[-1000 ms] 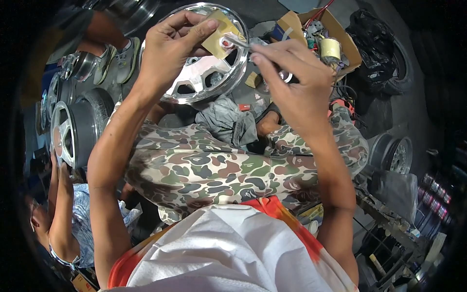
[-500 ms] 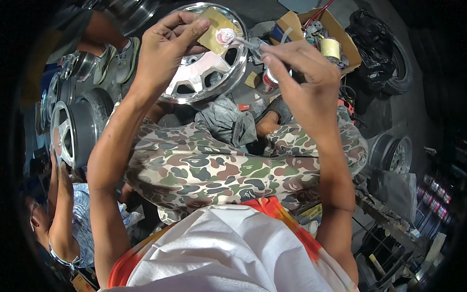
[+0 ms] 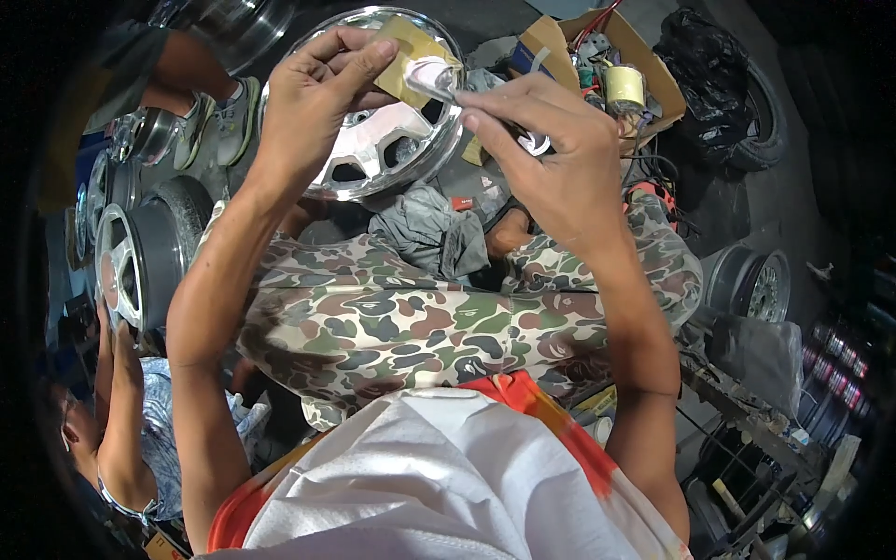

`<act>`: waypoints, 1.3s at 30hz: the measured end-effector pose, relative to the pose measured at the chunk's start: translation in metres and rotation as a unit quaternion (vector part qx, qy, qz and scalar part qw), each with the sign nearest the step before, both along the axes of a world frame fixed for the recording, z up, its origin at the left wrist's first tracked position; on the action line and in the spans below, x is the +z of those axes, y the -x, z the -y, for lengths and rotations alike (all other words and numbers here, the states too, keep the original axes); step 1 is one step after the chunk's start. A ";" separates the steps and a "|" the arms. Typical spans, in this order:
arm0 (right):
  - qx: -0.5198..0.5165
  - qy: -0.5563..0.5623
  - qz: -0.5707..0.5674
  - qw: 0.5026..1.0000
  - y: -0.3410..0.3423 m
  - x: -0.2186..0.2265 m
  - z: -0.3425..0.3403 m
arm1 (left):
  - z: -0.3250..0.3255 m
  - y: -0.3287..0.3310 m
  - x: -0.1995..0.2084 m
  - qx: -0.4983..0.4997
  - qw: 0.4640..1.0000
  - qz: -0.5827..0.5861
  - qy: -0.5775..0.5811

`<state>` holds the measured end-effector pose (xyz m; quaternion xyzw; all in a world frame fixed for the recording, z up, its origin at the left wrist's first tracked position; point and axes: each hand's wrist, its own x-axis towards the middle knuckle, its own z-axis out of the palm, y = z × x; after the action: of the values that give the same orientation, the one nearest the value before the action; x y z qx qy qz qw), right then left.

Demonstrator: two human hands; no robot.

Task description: Sanding and applying body filler to car rims for refurbishment.

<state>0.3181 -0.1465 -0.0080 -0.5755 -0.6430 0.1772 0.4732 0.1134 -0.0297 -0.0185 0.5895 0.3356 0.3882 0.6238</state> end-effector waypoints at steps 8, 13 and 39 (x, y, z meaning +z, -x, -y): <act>0.010 0.023 0.003 1.000 -0.003 0.003 0.000 | 0.002 -0.001 0.002 -0.008 1.000 -0.001 0.000; 0.007 0.035 -0.006 0.999 -0.011 0.003 0.003 | -0.004 0.000 -0.001 -0.007 1.000 0.020 -0.011; -0.028 -0.007 -0.155 0.988 -0.005 -0.010 0.001 | -0.003 0.000 0.002 -0.027 0.999 0.019 0.013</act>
<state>0.3232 -0.1478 -0.0180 -0.5556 -0.5469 0.2467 0.5756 0.1130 -0.0262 -0.0160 0.5826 0.3126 0.3776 0.6483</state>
